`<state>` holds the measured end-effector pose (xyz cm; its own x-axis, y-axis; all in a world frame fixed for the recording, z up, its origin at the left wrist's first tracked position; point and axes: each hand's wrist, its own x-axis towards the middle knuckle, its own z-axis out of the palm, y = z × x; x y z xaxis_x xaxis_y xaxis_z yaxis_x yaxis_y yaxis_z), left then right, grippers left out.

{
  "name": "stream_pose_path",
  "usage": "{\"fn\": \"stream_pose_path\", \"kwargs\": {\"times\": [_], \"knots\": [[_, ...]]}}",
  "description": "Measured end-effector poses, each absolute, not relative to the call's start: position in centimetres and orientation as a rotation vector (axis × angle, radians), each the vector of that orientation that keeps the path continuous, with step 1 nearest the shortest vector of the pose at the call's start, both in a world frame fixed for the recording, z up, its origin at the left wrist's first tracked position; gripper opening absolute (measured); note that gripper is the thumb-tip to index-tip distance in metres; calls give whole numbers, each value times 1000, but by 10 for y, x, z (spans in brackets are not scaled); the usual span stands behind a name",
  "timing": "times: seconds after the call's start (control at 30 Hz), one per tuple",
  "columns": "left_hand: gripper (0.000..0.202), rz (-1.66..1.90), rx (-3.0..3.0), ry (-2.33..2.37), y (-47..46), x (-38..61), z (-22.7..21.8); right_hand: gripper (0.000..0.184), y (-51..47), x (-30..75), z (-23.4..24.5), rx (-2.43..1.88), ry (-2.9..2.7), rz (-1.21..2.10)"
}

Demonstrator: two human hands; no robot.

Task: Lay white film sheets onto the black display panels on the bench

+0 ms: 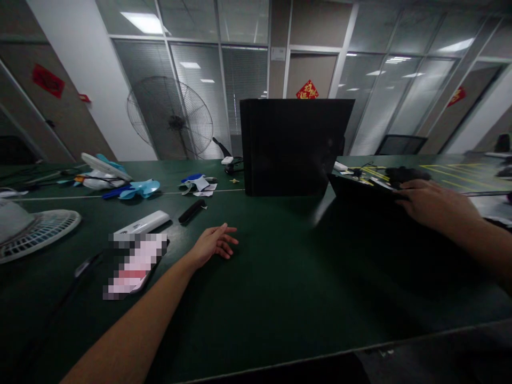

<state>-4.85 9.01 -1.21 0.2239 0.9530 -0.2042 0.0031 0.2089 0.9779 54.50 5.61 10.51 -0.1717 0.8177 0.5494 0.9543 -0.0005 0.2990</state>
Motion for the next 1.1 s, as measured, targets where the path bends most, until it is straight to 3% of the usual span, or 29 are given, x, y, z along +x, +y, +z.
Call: {"fn": "stream_pose_path", "kwargs": {"times": [0.23,0.6,0.7,0.93,1.1], "knots": [[51,903,1143,1116,88,-50,-10,51,56,558,121,-2124,-1980,-840],[28,1296,1060,1240,101,-58,-13,33,35,525,147,-2006,-2089,-1024],[29,1329,1048,1240,103,-58,-15,34,8,477,141,-1812,-2150,-1078],[42,1446,1050,1338,114,-70,-19,32,-77,356,98,-826,-2424,-953],[56,1468,1084,1404,122,-83,-20,36,-97,304,39,-724,-2529,-776]]}}
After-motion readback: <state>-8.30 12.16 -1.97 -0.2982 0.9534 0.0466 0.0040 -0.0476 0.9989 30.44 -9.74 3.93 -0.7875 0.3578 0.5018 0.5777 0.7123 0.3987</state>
